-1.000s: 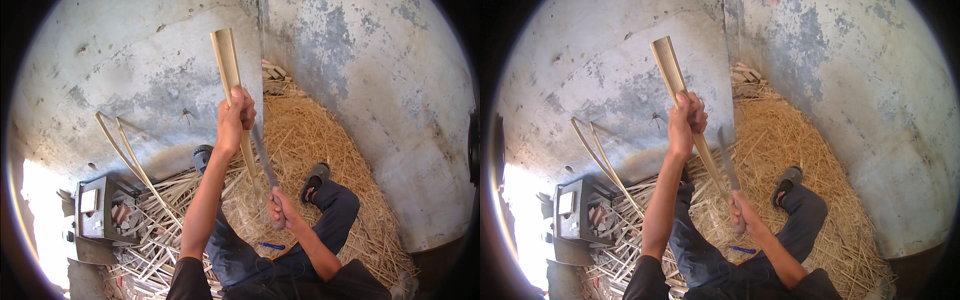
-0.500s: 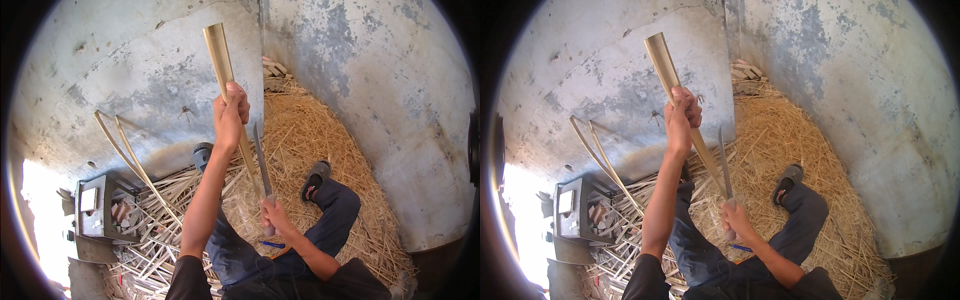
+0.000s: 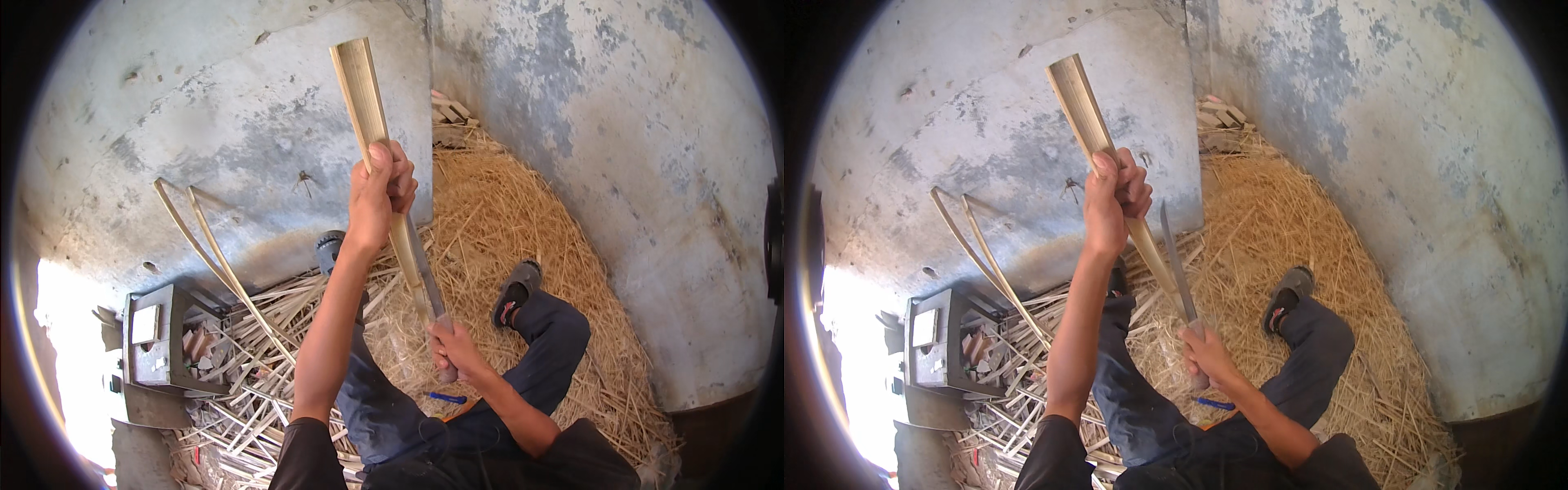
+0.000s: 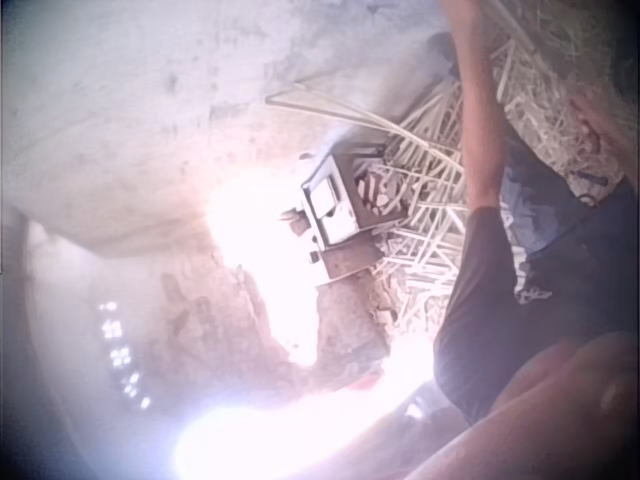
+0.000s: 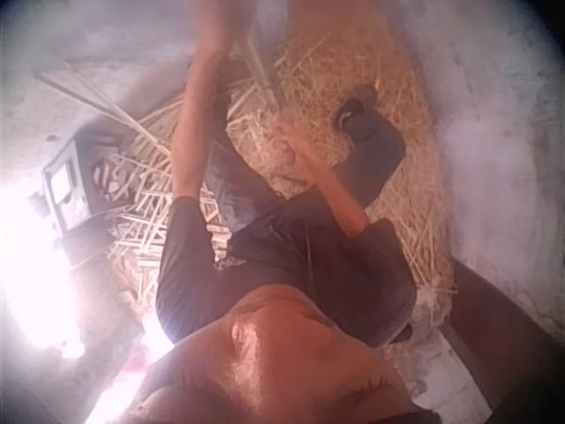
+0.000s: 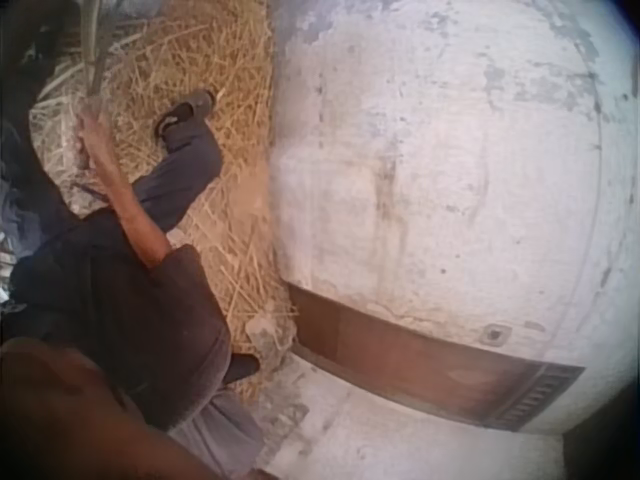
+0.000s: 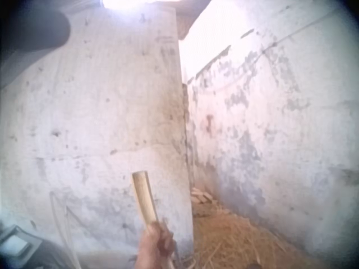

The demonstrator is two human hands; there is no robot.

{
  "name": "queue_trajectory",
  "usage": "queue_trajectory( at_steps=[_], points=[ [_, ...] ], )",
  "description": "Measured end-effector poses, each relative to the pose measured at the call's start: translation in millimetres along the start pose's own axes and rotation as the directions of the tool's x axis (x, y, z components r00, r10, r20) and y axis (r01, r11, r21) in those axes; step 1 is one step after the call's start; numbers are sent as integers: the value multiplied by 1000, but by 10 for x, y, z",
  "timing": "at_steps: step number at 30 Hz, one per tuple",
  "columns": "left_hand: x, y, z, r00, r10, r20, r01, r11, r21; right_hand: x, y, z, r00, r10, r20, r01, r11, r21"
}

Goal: The person sits on a straw-covered floor and uses a knife to split a long bamboo pole into thin strips. They then use a metal file to smooth the edges of the strips, repeatedly filing the bamboo while holding it with their left hand.

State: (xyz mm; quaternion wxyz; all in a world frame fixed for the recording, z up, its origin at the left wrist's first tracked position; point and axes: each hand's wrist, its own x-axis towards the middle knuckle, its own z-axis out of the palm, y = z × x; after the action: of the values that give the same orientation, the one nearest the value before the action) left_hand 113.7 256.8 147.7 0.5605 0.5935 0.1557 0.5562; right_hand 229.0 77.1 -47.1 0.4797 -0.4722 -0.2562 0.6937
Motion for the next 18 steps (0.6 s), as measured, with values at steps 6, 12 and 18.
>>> queue_trajectory(
  at_steps=[6, 12, 18],
  points=[
    [11, 19, 29, 1000, -22, 18, 22, 1000, 17, -174, -390, 240, 950, -311, -19, 312, 950, 7],
    [19, -16, 26, 1000, -22, -14, 22, 1000, 22, 80, 372, -9, 996, -43, -75, 37, 996, -79],
    [-1, -1, 58, 999, -46, 25, 45, 999, 8, -16, -79, 134, 973, -193, -130, 188, 981, -45]
  ],
)
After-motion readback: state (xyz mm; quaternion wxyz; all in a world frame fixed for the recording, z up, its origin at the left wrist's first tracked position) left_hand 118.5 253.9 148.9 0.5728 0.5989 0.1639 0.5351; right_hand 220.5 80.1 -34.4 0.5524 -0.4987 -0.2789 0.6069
